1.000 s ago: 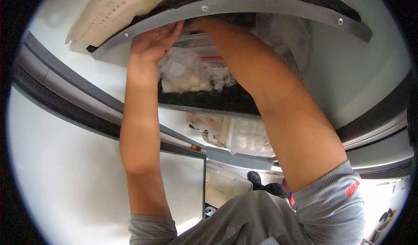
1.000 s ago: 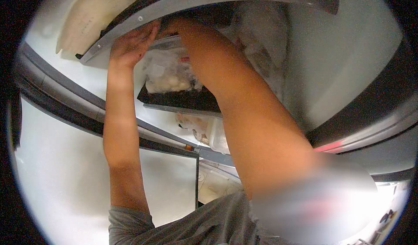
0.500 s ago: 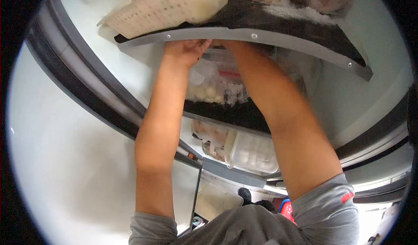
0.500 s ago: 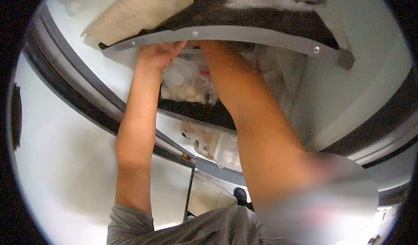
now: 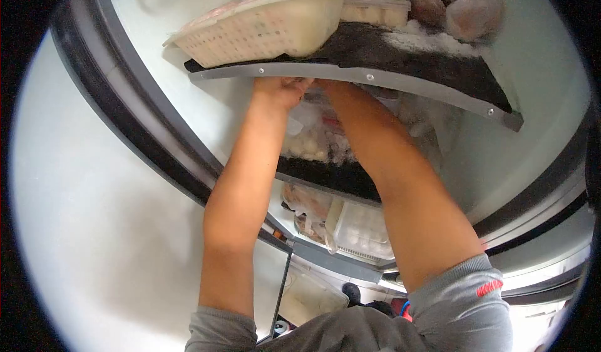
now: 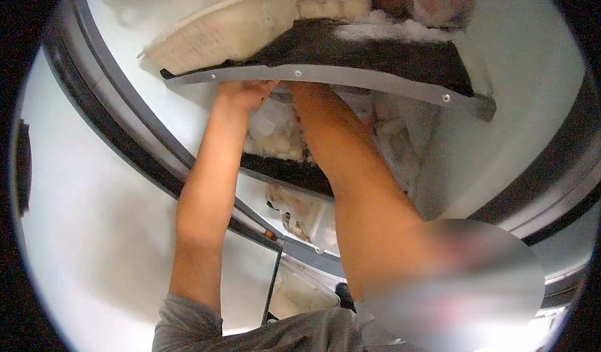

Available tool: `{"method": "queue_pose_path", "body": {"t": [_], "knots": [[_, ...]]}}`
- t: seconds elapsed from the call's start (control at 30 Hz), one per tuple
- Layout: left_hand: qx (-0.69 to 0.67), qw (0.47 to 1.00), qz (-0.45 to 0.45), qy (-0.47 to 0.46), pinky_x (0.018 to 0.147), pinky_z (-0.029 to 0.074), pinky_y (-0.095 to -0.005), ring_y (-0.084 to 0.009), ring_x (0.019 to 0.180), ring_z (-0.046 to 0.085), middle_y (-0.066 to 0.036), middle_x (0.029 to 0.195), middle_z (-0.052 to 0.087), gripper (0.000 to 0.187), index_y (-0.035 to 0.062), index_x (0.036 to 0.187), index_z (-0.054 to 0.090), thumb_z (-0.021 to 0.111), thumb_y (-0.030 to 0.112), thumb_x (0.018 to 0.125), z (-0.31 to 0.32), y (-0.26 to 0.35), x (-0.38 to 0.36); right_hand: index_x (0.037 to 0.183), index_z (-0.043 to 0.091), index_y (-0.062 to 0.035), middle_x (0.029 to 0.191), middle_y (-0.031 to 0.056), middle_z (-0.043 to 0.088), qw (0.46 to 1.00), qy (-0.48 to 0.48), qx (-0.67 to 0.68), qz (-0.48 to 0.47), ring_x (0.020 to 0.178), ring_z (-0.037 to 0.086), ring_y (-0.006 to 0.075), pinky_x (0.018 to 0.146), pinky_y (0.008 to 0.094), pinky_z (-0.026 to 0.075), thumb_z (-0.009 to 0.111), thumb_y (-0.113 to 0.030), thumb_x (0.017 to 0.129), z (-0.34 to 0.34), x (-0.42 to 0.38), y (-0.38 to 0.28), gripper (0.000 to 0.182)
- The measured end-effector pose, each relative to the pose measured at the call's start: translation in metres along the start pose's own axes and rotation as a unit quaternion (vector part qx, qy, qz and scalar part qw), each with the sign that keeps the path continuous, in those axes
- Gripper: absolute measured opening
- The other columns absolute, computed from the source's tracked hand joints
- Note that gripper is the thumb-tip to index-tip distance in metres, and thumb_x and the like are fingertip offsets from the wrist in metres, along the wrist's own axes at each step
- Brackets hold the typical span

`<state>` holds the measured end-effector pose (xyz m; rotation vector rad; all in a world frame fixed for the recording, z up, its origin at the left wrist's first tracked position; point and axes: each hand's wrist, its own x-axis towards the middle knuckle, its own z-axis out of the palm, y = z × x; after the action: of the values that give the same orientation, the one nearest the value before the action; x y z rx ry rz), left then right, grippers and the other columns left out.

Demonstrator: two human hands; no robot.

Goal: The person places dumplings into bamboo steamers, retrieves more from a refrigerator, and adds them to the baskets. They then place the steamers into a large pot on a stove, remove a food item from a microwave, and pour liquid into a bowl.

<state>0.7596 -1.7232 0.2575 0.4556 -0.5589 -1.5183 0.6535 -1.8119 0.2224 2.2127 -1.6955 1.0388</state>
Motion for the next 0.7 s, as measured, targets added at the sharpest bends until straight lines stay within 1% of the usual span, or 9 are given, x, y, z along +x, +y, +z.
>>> {"method": "queue_pose_path", "body": {"t": [0.07, 0.1, 0.17, 0.2, 0.27, 0.37, 0.5, 0.57, 0.7], "knots": [[-0.018, 0.999, -0.029, 0.008, 0.095, 0.036, -0.0593, -0.0361, 0.119, 0.041, -0.018, 0.13, 0.042, 0.047, 0.0062, 0.128, 0.04, 0.036, 0.038, 0.094, -0.004, -0.001, 0.005, 0.119, 0.055, -0.0101, 0.12, 0.0165, 0.054, 1.0, -0.009, 0.004, 0.006, 0.111, 0.051, 0.0362, 0.093, 0.0439, 0.041, 0.064, -0.03, 0.078, -0.009, 0.009, 0.008, 0.046], [-0.022, 0.999, -0.024, 0.007, 0.095, 0.036, -0.0593, -0.0361, 0.119, 0.041, -0.018, 0.13, 0.042, 0.047, 0.0062, 0.128, 0.04, 0.036, 0.038, 0.094, -0.005, -0.001, 0.006, 0.119, 0.055, -0.0101, 0.12, 0.0165, 0.055, 1.0, -0.018, 0.006, 0.004, 0.111, 0.051, 0.0362, 0.093, 0.0439, 0.041, 0.064, -0.03, 0.078, -0.016, 0.011, 0.013, 0.046], [0.033, 0.998, 0.013, -0.05, 0.095, 0.038, -0.0575, -0.0348, 0.116, 0.043, -0.016, 0.127, 0.044, 0.045, 0.0061, 0.124, 0.043, 0.039, 0.038, 0.093, -0.004, -0.001, -0.002, 0.119, 0.055, -0.0101, 0.12, 0.0164, 0.055, 0.999, -0.029, 0.013, 0.01, 0.111, 0.051, 0.0362, 0.093, 0.0439, 0.041, 0.064, -0.03, 0.078, -0.025, 0.016, 0.024, 0.046], [0.035, 0.998, 0.013, -0.053, 0.095, 0.038, -0.0575, -0.0348, 0.116, 0.043, -0.016, 0.127, 0.044, 0.045, 0.0061, 0.124, 0.043, 0.039, 0.038, 0.093, 0.0, 0.002, -0.005, 0.119, 0.055, -0.0101, 0.12, 0.0164, 0.055, 0.999, -0.035, 0.011, 0.014, 0.111, 0.051, 0.0361, 0.093, 0.0439, 0.041, 0.064, -0.03, 0.078, -0.03, 0.012, 0.028, 0.046], [-0.003, 1.0, 0.008, -0.016, 0.093, 0.039, -0.0555, -0.0335, 0.115, 0.044, -0.015, 0.126, 0.045, 0.042, 0.0078, 0.122, 0.044, 0.043, 0.037, 0.091, 0.004, -0.001, -0.01, 0.119, 0.055, -0.0102, 0.12, 0.0164, 0.055, 0.999, -0.036, 0.011, 0.013, 0.111, 0.051, 0.0361, 0.093, 0.0439, 0.041, 0.065, -0.03, 0.078, -0.029, 0.006, 0.033, 0.046], [-0.008, 0.999, -0.024, -0.029, 0.092, 0.041, -0.055, -0.034, 0.113, 0.046, -0.014, 0.122, 0.049, 0.04, 0.0088, 0.12, 0.046, 0.044, 0.036, 0.091, -0.004, -0.002, 0.005, 0.119, 0.055, -0.0102, 0.12, 0.0163, 0.055, 0.999, -0.034, 0.006, 0.0, 0.111, 0.051, 0.0361, 0.093, 0.0439, 0.041, 0.065, -0.031, 0.078, -0.018, -0.006, 0.03, 0.047], [0.014, 1.0, 0.001, -0.012, 0.09, 0.042, -0.0562, -0.035, 0.109, 0.049, -0.014, 0.118, 0.053, 0.039, 0.0086, 0.118, 0.049, 0.043, 0.037, 0.091, -0.007, -0.004, 0.011, 0.119, 0.055, -0.0102, 0.12, 0.0162, 0.055, 1.0, -0.028, -0.001, -0.01, 0.111, 0.051, 0.036, 0.093, 0.0439, 0.041, 0.065, -0.031, 0.078, -0.01, -0.015, 0.025, 0.047], [0.011, 1.0, -0.021, -0.007, 0.089, 0.042, -0.057, -0.036, 0.106, 0.051, -0.014, 0.115, 0.055, 0.038, 0.008, 0.117, 0.051, 0.042, 0.036, 0.093, -0.008, -0.001, 0.012, 0.119, 0.055, -0.0102, 0.12, 0.0161, 0.055, 0.999, -0.031, 0.001, -0.011, 0.111, 0.051, 0.036, 0.093, 0.0439, 0.041, 0.065, -0.031, 0.078, -0.01, -0.013, 0.026, 0.047], [0.028, 0.999, -0.001, -0.038, 0.091, 0.042, -0.0566, -0.0356, 0.11, 0.049, -0.014, 0.12, 0.052, 0.039, 0.0076, 0.119, 0.049, 0.042, 0.036, 0.093, -0.007, -0.002, 0.009, 0.119, 0.055, -0.0102, 0.12, 0.016, 0.055, 0.998, -0.059, 0.015, -0.026, 0.111, 0.051, 0.036, 0.093, 0.0439, 0.041, 0.065, -0.031, 0.078, -0.009, -0.022, 0.027, 0.047]]}}
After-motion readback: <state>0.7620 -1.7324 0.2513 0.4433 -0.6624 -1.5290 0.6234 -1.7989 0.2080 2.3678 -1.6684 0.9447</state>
